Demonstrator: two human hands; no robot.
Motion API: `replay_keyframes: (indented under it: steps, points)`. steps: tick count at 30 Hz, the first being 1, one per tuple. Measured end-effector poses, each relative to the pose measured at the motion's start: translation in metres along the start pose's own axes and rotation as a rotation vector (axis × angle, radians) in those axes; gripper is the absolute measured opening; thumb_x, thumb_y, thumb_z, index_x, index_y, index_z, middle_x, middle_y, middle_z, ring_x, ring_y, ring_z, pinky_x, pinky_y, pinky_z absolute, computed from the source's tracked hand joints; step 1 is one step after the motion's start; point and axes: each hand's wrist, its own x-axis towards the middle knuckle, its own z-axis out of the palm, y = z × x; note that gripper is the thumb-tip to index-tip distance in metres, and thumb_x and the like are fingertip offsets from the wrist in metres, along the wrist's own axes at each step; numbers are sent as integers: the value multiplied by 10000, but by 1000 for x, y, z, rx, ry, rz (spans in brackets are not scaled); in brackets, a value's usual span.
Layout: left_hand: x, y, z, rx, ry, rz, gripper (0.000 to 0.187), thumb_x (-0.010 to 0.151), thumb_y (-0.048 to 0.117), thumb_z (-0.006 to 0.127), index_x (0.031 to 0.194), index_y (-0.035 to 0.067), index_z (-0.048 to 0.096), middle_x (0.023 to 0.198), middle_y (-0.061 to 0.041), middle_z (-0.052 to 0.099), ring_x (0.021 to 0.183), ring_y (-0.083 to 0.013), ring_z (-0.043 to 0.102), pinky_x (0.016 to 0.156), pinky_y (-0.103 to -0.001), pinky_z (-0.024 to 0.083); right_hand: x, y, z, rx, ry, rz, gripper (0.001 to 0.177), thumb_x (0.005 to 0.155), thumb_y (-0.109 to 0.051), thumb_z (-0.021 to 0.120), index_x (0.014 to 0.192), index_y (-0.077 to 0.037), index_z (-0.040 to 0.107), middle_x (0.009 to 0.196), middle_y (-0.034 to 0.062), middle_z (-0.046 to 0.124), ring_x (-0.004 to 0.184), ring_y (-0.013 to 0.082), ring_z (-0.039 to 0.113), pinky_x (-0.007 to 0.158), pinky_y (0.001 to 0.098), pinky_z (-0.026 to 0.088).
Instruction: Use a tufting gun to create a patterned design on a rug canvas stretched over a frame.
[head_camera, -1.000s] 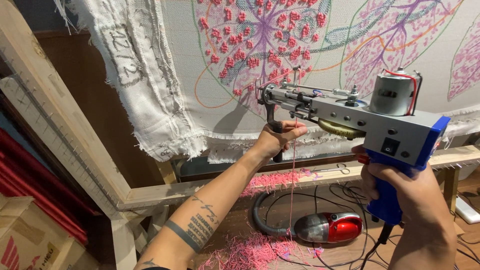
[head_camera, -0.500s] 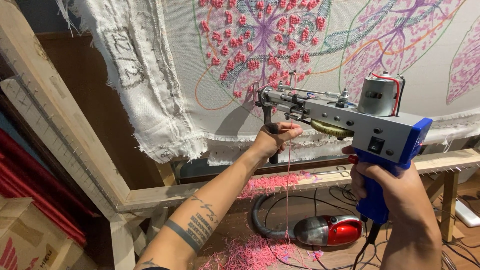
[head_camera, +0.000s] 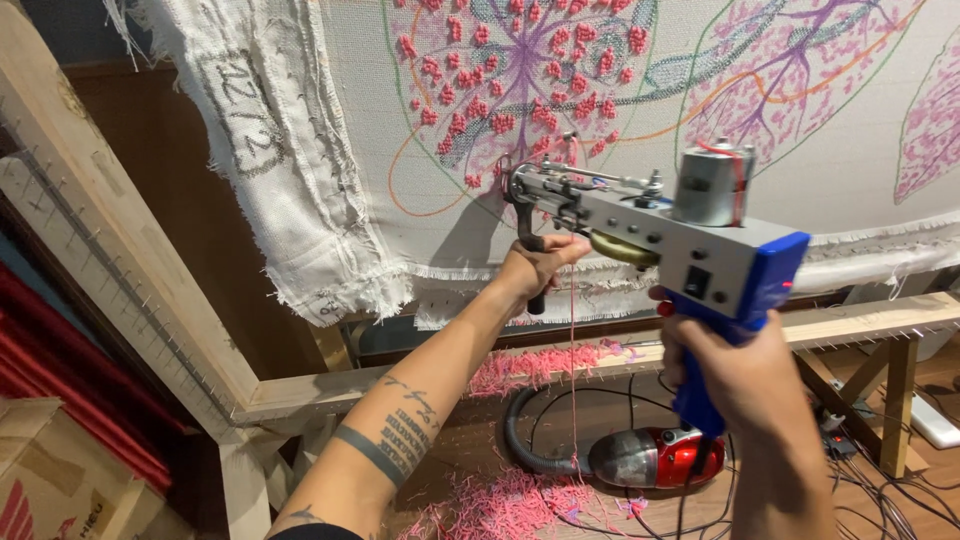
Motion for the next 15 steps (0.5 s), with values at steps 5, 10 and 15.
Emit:
replay_keyframes:
  steps: [5,10,15]
  points:
    - [19,-22,-19,5,69,93,444,721,310,748,1041,23,641,803,-142,646,421,-85,508,311,-177,375,-3,-12,32,-56,-25,-173,157,679,2,581,529,1,534,334,137,435,247,208,439,301,343,423]
    - [30,-24,-28,76,73,105,479,721,338,744,1043,-1,638,758,-145,648,405,-82,498,297,-181,353,7,6,33,23,3,-158,48,691,26,543,645,33,553,400,144,430,286,223,462,346,373,438]
    - [32,-16,-29,58,55,50,445,725,337,737,1063,62,646,894,-175,661,424,-106,536,305,-168,355,14,13,32,70,-12,-186,92,691,26,518,746,82,566,420,148,419,297,222,450,357,376,433]
